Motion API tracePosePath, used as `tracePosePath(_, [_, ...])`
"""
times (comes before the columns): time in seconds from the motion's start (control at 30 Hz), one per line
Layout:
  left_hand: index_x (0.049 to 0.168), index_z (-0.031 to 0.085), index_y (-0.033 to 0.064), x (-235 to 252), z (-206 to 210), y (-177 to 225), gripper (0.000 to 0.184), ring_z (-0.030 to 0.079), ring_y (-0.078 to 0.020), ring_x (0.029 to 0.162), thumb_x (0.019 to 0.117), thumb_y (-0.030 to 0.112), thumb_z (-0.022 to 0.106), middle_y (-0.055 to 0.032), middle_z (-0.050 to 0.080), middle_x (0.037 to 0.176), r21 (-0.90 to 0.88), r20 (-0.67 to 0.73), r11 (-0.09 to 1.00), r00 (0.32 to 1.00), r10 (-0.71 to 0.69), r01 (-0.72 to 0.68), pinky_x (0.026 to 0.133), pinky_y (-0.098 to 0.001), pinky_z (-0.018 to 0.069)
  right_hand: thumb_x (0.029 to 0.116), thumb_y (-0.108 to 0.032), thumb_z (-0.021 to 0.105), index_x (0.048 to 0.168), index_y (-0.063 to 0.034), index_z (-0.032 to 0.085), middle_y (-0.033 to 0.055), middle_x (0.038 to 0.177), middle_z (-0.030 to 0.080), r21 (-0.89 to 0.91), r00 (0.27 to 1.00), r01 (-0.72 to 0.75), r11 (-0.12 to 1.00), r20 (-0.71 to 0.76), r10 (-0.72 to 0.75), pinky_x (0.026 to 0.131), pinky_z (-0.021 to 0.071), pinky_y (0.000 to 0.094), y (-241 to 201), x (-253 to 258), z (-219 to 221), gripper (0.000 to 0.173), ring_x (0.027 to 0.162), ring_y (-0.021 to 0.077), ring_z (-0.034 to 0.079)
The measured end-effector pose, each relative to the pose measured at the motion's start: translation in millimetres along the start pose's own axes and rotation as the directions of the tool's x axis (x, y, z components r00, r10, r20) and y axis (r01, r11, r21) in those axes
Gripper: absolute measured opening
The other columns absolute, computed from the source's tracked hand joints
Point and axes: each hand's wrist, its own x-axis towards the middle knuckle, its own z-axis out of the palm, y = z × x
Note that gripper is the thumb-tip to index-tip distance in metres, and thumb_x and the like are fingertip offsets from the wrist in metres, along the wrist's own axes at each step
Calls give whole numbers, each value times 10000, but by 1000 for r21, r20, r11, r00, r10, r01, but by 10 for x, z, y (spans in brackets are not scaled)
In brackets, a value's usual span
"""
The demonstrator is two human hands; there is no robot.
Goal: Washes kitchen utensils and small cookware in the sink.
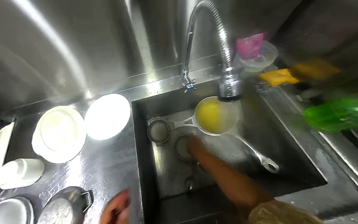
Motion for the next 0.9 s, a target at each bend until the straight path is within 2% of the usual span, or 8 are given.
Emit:
tracePosePath(0.07, [1289, 566, -102, 216, 563, 113, 323, 661, -175, 1146, 1025, 65, 487, -156, 666, 1255, -27, 231, 983, 958, -170, 181, 1033, -374, 531, 1035, -158, 539, 1457, 106, 443, 320, 1476, 476, 76, 990, 102, 992, 89, -109, 1114, 400, 585, 189, -369, -232, 507, 1373, 453, 478])
tracePosePath(0.2, [1361, 503, -70, 530, 1669, 140, 345, 689, -186, 1041, 1107, 119, 368, -142, 671, 1188, -193, 555, 636, 617, -557, 747, 938, -338, 561, 1108, -247, 442, 1465, 26, 478, 284, 1337, 592, 325, 982, 15, 946, 175, -76, 1012, 479, 514, 944, -846, -855, 451, 1164, 384, 622])
tracePosePath(0.27, [1376, 481, -57, 640, 2086, 92, 383, 696, -198, 1001, 1127, 176, 306, -144, 674, 1157, -243, 604, 464, 507, -615, 852, 910, -335, 565, 1081, -168, 490, 1353, 76, 570, 314, 1312, 604, 180, 999, 49, 983, -27, -45, 1039, 447, 589, 1040, -931, -1355, 374, 1209, 449, 597])
tracePosePath(0.4, [1345, 484, -72, 890, 2584, 85, 349, 703, -206, 925, 1115, 150, 344, -157, 674, 1097, -418, 529, 346, 535, -659, 840, 861, -320, 580, 1079, -159, 510, 1375, 68, 562, 321, 1336, 597, 208, 797, 370, 905, -572, -194, 1068, 435, 600, 530, -761, -2030, 377, 1266, 473, 575])
tracePosePath(0.5, [1274, 525, -82, 948, 2655, 15, 305, 706, -203, 861, 1097, 124, 387, -157, 688, 1010, -494, 422, 361, 581, -696, 791, 812, -321, 596, 907, -301, 768, 1524, -60, 454, 292, 1378, 573, 245, 603, 598, 763, -765, -226, 1025, 492, 579, -125, 94, -1861, 733, 1237, 442, 593])
tracePosePath(0.67, [1242, 484, -33, 1008, 2417, -98, 211, 660, -138, 746, 1083, 52, 375, -81, 629, 878, -388, 211, 510, 612, -762, 768, 741, -291, 580, 1034, -258, 581, 1380, 46, 567, 304, 1236, 654, 570, 623, 645, 509, -778, 81, 950, 530, 567, -914, 1387, -1388, 461, 1103, 428, 673])
tracePosePath(0.8, [1404, 455, -80, 1163, 2191, -630, 357, 623, -252, 1009, 1084, 74, 419, -224, 591, 1227, 130, 128, 687, 675, -726, 715, 881, -396, 537, 936, -229, 764, 1440, 24, 417, 264, 1124, 670, 856, 858, 506, 108, -512, 36, 876, 572, 502, -591, 262, -1744, 662, 954, 341, 696])
tracePosePath(0.9, [1490, 380, -84, 1440, 2116, -1123, 513, 558, -424, 1271, 1067, 167, 525, -332, 496, 1430, 587, 106, 585, 664, -740, 559, 1048, -527, 470, 857, -142, 822, 1520, 58, 332, 302, 1308, 607, 718, 760, 638, 279, -646, -76, 1023, 510, 502, -207, 327, -1625, 849, 1176, 374, 637])
